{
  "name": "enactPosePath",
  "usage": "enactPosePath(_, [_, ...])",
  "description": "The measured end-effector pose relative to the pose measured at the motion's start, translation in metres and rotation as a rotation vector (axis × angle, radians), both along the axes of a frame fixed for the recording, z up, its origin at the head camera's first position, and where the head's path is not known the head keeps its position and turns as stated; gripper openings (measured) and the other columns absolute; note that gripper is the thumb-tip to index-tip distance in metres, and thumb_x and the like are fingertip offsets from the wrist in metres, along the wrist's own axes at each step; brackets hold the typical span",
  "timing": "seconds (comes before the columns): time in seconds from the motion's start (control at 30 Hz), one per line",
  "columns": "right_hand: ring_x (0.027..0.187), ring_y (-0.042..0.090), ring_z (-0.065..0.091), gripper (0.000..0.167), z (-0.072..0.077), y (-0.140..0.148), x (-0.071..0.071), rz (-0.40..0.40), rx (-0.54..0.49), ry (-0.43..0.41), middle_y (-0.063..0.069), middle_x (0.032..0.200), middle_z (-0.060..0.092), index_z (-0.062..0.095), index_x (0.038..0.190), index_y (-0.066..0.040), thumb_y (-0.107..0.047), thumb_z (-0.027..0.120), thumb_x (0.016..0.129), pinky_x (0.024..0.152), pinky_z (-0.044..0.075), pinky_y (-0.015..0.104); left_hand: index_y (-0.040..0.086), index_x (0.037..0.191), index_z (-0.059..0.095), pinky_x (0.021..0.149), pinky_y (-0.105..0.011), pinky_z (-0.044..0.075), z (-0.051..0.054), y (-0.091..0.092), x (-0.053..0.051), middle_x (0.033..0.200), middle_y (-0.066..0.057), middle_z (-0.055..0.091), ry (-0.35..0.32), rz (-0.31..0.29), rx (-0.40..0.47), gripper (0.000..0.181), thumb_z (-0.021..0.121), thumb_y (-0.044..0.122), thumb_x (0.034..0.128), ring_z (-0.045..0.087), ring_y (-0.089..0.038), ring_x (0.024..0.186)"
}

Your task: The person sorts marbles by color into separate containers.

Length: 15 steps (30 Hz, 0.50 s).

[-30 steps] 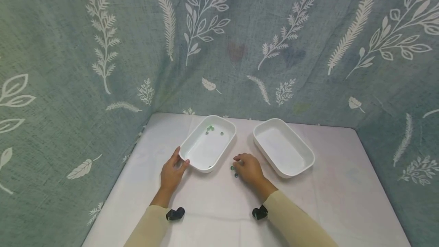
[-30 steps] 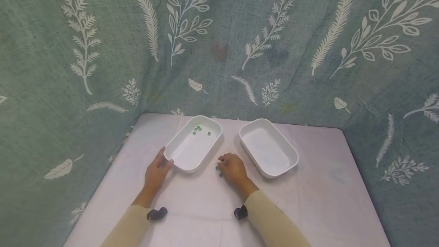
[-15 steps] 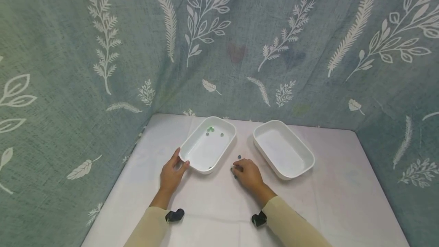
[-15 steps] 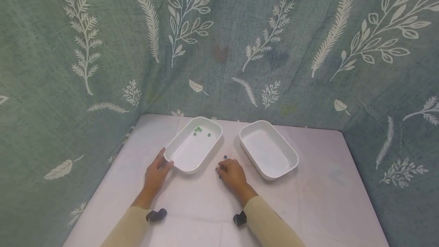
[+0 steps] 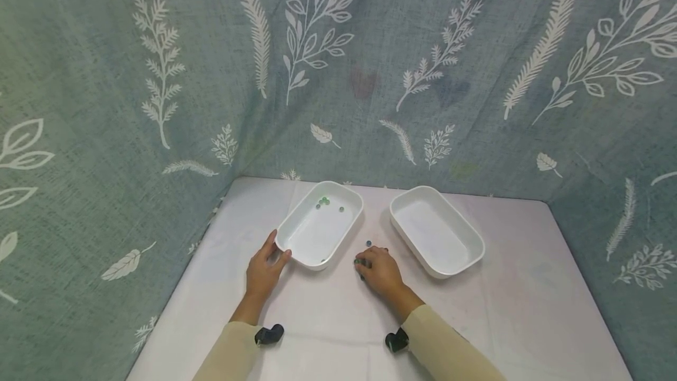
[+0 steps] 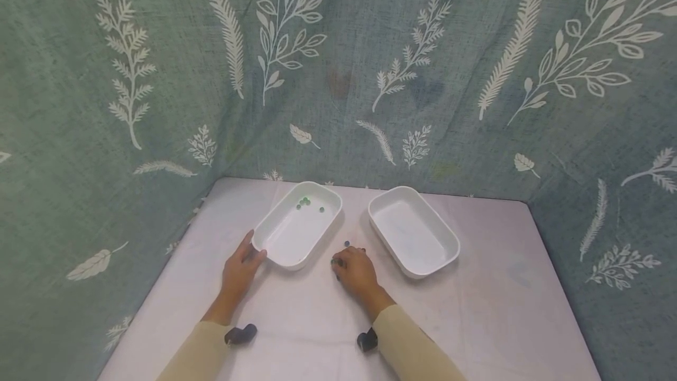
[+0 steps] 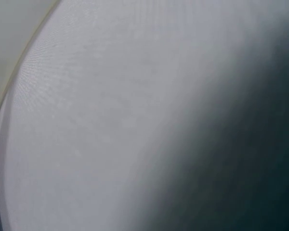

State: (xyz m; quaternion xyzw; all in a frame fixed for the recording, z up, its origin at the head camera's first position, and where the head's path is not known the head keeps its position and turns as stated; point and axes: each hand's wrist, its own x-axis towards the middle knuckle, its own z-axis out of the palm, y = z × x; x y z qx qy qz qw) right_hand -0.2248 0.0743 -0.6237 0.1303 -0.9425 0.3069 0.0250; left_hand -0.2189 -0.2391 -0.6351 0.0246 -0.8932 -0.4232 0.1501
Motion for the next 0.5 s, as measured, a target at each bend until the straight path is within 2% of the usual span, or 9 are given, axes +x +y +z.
enactPosePath(0.07, [0.1, 0.016, 0.06, 0.019, 0.0004, -0.0003, 0.0001, 0.006, -0.001, 0.003, -0.009, 0.101, 0.065, 0.074, 0.103, -0.019, -0.029, 0.075, 0.086, 0.088, 0.048, 0.034, 0.024, 0.151, 0.038, 0.109, -0.053, 0.03, 0.0011, 0.0006, 0.0007, 0.136, -0.009, 0.056, -0.008, 0.0, 0.009, 0.074, 0.072, 0.042, 0.0878, 0.043, -0.03, 0.134])
enactPosePath(0.13, [0.105, 0.018, 0.061, 0.018, 0.0004, -0.0002, 0.0001, 0.01, -0.012, 0.004, -0.008, 0.102, 0.066, 0.073, 0.102, -0.018, -0.029, 0.074, 0.087, 0.095, 0.046, 0.036, 0.024, 0.151, 0.037, 0.11, -0.053, 0.029, 0.0014, 0.0012, 0.0011, 0.137, -0.009, 0.055, -0.019, -0.002, 0.011, 0.074, 0.071, 0.042, 0.0879, 0.042, -0.03, 0.135])
enactPosePath(0.23, [0.114, 0.023, 0.06, 0.017, 0.0008, 0.0008, 0.0005, 0.007, -0.059, -0.003, -0.004, 0.106, 0.068, 0.073, 0.102, -0.016, -0.026, 0.073, 0.088, 0.105, 0.039, 0.042, 0.024, 0.152, 0.036, 0.11, -0.052, 0.029, 0.0005, 0.0022, 0.0014, 0.139, -0.008, 0.053, -0.029, -0.005, 0.009, 0.074, 0.071, 0.04, 0.0885, 0.041, -0.028, 0.135])
enactPosePath(0.3, [0.115, 0.025, 0.06, 0.017, 0.001, 0.0012, 0.0005, -0.004, -0.094, -0.013, -0.002, 0.108, 0.069, 0.073, 0.103, -0.016, -0.026, 0.072, 0.089, 0.105, 0.039, 0.044, 0.024, 0.152, 0.035, 0.11, -0.051, 0.029, 0.0001, 0.0025, 0.0015, 0.14, -0.008, 0.052, -0.026, -0.007, 0.009, 0.074, 0.071, 0.039, 0.0888, 0.041, -0.028, 0.136])
enactPosePath(0.43, [0.095, 0.019, 0.062, 0.018, 0.0025, 0.0008, -0.0002, -0.033, -0.162, -0.045, -0.001, 0.101, 0.069, 0.073, 0.104, -0.014, -0.023, 0.072, 0.089, 0.086, 0.05, 0.037, 0.024, 0.151, 0.036, 0.11, -0.052, 0.03, 0.0005, 0.0014, 0.001, 0.14, -0.008, 0.053, -0.011, -0.011, 0.009, 0.073, 0.071, 0.038, 0.089, 0.041, -0.028, 0.135])
enactPosePath(0.5, [0.082, 0.013, 0.058, 0.018, 0.003, 0.0001, -0.0012, -0.048, -0.173, -0.062, -0.004, 0.095, 0.068, 0.073, 0.104, -0.014, -0.023, 0.072, 0.089, 0.074, 0.05, 0.032, 0.024, 0.151, 0.036, 0.109, -0.052, 0.03, 0.0014, 0.0, 0.0004, 0.139, -0.008, 0.053, -0.009, -0.007, 0.003, 0.074, 0.071, 0.039, 0.0887, 0.042, -0.028, 0.135])
